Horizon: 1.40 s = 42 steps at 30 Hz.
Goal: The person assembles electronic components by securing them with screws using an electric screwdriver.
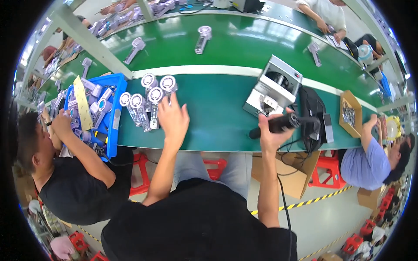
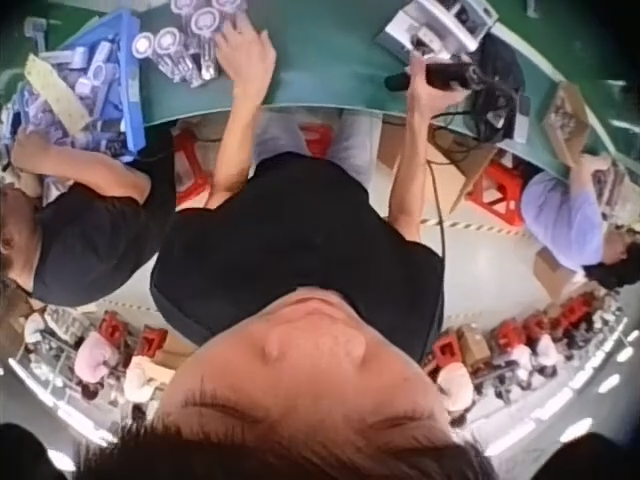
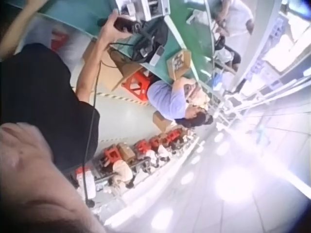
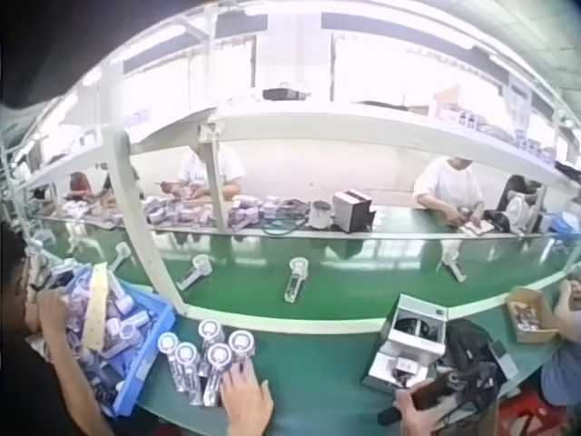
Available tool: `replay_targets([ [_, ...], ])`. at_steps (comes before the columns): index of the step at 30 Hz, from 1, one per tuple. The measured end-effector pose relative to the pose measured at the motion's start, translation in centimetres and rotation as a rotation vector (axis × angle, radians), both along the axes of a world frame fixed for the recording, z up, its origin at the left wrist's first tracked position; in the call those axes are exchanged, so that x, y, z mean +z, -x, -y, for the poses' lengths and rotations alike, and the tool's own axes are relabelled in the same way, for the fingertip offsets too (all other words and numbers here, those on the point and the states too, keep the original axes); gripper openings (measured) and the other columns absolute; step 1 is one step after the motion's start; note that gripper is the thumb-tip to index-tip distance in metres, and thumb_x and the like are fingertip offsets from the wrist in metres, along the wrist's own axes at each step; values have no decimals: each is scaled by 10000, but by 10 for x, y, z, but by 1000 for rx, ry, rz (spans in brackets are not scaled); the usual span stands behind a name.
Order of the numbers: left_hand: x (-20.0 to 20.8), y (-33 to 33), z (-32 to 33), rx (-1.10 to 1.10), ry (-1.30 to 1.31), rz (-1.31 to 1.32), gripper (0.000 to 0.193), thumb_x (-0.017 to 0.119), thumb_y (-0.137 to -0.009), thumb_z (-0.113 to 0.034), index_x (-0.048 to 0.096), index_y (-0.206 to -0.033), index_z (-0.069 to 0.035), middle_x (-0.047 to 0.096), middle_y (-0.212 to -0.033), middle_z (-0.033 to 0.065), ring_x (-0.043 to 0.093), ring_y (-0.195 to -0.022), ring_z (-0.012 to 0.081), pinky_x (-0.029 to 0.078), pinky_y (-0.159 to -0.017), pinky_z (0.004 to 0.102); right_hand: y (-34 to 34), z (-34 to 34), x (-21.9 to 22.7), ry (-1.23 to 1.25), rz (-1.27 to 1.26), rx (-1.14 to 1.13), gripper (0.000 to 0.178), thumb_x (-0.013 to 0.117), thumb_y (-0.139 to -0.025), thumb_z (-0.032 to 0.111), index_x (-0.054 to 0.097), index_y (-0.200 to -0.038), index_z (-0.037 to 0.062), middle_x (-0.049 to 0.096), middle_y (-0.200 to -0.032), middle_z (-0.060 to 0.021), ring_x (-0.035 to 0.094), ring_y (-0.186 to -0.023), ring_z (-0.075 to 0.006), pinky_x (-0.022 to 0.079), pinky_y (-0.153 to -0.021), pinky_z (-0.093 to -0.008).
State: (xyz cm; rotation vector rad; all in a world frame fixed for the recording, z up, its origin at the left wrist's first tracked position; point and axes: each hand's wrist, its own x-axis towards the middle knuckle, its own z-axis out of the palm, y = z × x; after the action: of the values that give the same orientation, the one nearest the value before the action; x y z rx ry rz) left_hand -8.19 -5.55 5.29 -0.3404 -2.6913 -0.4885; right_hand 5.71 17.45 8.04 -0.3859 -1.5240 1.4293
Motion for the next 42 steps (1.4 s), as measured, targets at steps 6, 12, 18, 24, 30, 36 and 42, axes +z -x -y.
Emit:
replay_targets([
  [6, -34, -8, 25, -35, -61, -83, 486, 642, -866, -63, 505, -1320, 41, 511, -1260, 221, 512, -1070, 383, 448, -912, 477, 23, -13, 69, -75, -260, 66, 674, 701, -811, -113, 369, -1378, 38, 598, -713, -49, 581, -542, -123, 490, -530, -254],
  [12, -36, -31, 4, -222, -291, -10, 447, 562, -909, -5, 488, -1336, 103, 507, -1237, 248, 508, -1064, 391, 448, -931, 467, 55, -49, 82, -260, -188, 78, 686, 725, -794, -102, 390, -1377, 29, 611, -707, -46, 587, -554, -110, 485, -527, -242],
  [18, -42, -81, -40, -443, -341, 7, 462, 622, -852, 16, 534, -1301, 80, 529, -1232, 238, 547, -961, 379, 494, -831, 443, 69, -50, 81, -250, -132, 166, 646, 736, -802, -78, 410, -1350, 29, 606, -677, -46, 568, -514, -109, 457, -486, -239],
  [24, -47, -94, -57, -588, -342, -27, 527, 607, -804, 18, 519, -1312, 122, 501, -1353, 286, 535, -895, 357, 487, -822, 428, 78, -56, 87, -74, -60, 166, 562, 726, -866, -6, 405, -1327, 1, 549, -640, -47, 533, -451, -128, 424, -439, -268],
  [30, -61, -89, -60, -613, -298, -93, 577, 623, -760, -15, 515, -1301, 152, 517, -1345, 310, 528, -825, 327, 469, -742, 395, 74, -8, 75, 20, -211, 314, 579, 665, -864, -71, 367, -1351, 21, 558, -668, -53, 558, -470, -149, 481, -461, -305],
  [36, -60, -89, -64, -628, -251, -142, 597, 634, -711, -19, 528, -1269, 169, 544, -1298, 326, 531, -787, 302, 456, -692, 375, 93, 26, 50, -87, -211, 419, 566, 684, -818, -110, 417, -1306, -3, 612, -685, -49, 588, -541, -112, 478, -509, -251],
  [42, -59, -88, -63, -617, -208, -148, 586, 623, -708, -17, 538, -1256, 172, 560, -1271, 322, 532, -758, 275, 456, -670, 351, 101, 29, 39, -114, -172, 413, 553, 713, -802, -88, 445, -1279, -5, 621, -681, -37, 589, -544, -94, 462, -521, -230],
])
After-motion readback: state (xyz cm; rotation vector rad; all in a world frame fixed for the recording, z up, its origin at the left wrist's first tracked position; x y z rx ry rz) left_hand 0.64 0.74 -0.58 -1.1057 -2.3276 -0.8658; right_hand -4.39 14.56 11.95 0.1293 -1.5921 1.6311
